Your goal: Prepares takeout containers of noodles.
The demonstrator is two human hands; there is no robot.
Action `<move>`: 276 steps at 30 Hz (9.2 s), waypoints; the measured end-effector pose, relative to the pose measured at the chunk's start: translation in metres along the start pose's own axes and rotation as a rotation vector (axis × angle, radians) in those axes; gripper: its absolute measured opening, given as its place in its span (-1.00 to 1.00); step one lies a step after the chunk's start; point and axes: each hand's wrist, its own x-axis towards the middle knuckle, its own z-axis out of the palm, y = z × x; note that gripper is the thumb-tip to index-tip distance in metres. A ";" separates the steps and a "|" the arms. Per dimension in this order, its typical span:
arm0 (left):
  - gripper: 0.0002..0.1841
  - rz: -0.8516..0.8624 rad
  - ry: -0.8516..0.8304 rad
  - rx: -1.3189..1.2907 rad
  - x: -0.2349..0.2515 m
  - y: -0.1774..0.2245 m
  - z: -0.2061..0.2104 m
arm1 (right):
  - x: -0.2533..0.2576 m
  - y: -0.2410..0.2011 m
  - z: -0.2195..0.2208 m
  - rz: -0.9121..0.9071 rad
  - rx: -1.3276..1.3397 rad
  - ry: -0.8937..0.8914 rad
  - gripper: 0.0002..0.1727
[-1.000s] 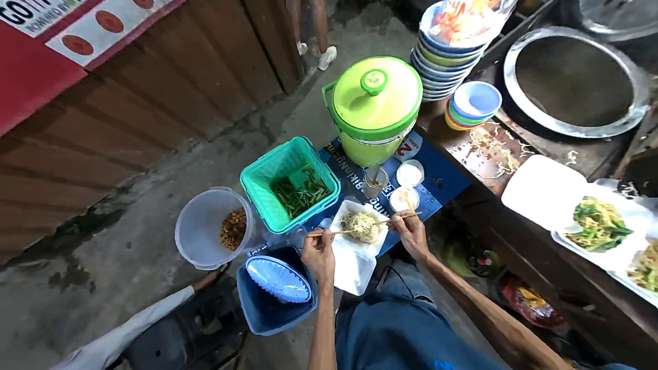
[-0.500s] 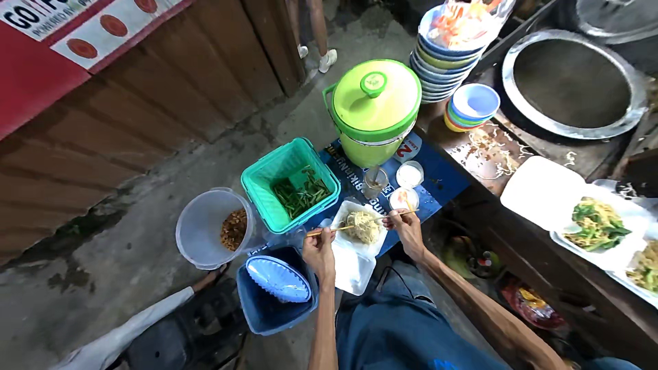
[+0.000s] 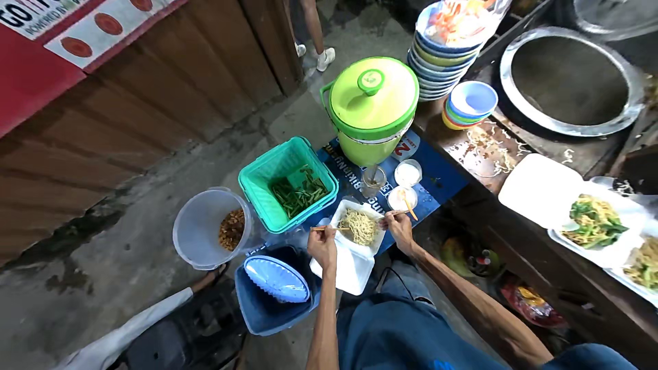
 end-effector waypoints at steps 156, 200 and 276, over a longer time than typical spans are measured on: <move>-0.82 0.183 0.060 0.126 -0.011 0.031 -0.025 | -0.016 -0.026 -0.040 -0.675 -0.490 -0.085 -0.72; -0.84 0.238 0.074 0.288 -0.003 0.025 -0.019 | -0.005 -0.010 -0.010 -0.373 -0.297 -0.030 -0.69; -0.83 0.201 0.161 -0.022 -0.009 0.034 -0.024 | -0.019 -0.032 -0.020 -0.646 -0.243 -0.206 -0.76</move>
